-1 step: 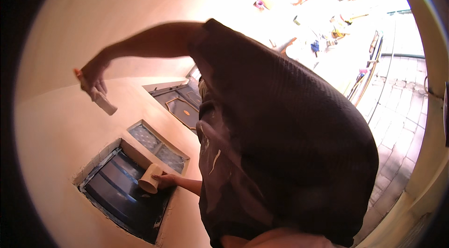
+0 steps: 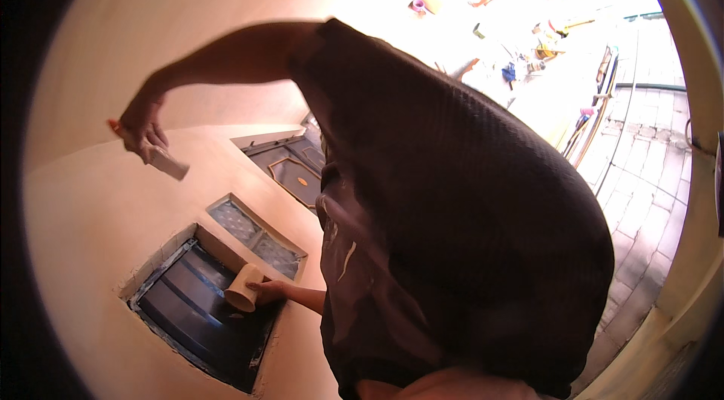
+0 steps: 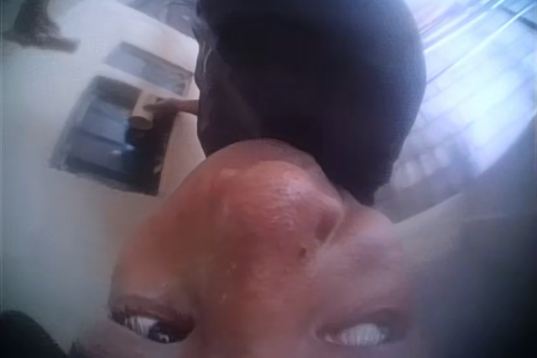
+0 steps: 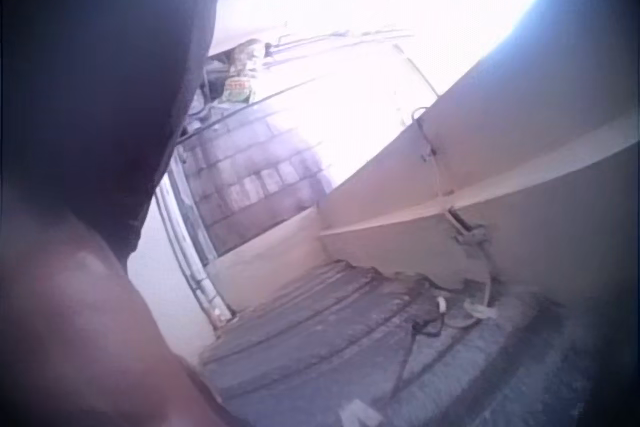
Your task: The person applies plaster to a ceiling using a trowel and a small container. They repeatedly scoop plaster from the container and spread it across the ceiling surface, smoothing the material with the trowel.
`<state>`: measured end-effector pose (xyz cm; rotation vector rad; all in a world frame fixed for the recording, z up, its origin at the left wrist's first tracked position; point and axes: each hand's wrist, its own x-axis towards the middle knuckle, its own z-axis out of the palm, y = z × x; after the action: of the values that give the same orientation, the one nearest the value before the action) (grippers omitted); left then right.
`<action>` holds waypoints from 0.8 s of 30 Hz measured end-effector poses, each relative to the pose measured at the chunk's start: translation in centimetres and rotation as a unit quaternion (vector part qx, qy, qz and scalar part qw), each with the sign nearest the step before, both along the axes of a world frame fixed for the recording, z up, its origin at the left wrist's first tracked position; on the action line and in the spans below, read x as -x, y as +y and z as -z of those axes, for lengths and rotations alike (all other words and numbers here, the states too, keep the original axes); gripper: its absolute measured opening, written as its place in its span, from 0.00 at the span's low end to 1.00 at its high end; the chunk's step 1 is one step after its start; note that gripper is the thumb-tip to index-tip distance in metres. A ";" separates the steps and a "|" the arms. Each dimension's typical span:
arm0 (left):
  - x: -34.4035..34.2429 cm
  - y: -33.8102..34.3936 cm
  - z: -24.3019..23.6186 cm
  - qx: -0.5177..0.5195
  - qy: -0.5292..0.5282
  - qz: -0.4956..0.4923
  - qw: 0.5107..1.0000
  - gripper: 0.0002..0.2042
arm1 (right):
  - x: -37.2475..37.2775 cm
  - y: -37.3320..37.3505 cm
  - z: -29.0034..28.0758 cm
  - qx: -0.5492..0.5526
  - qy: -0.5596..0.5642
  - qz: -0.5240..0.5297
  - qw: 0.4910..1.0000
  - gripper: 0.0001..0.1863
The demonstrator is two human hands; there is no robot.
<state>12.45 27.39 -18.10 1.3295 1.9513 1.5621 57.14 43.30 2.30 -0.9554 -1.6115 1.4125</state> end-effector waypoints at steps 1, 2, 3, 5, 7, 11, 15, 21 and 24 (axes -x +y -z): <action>0.2 0.2 -0.1 -0.002 0.002 0.002 1.000 0.35 | 0.5 -0.4 -0.6 -0.006 0.006 0.015 1.000 0.06; -0.1 0.8 -0.3 -0.001 0.005 0.012 1.000 0.35 | 0.5 -1.0 -0.8 -0.009 0.018 0.038 0.999 0.06; -0.4 1.5 -0.5 -0.001 0.007 0.023 1.000 0.35 | 0.6 -1.6 -0.8 -0.010 0.034 0.062 0.997 0.06; 0.4 0.8 -0.7 -0.002 0.012 0.017 1.000 0.35 | 2.3 -1.8 0.2 -0.010 0.072 0.079 0.994 0.06; 0.9 1.2 -1.1 -0.004 0.019 0.023 1.000 0.35 | 3.8 -2.4 0.9 -0.007 0.105 0.102 0.989 0.07; 0.3 1.5 -0.7 -0.018 0.028 0.040 0.999 0.35 | 4.2 -2.9 1.6 -0.007 0.153 0.128 0.980 0.07; -0.4 1.1 -0.2 -0.011 0.013 0.028 0.999 0.35 | 5.2 -3.7 2.5 0.018 0.165 0.131 0.977 0.08; -0.3 0.9 0.4 -0.001 0.010 0.015 1.000 0.35 | 6.7 -4.5 3.3 0.038 0.183 0.137 0.973 0.09; -0.4 0.7 0.9 0.000 0.010 0.012 1.000 0.35 | 7.0 -5.0 3.7 0.043 0.188 0.141 0.971 0.09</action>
<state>12.88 28.10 -18.97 1.3677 1.9401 1.5437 50.18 38.33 -1.41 -0.8636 -1.0970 1.3746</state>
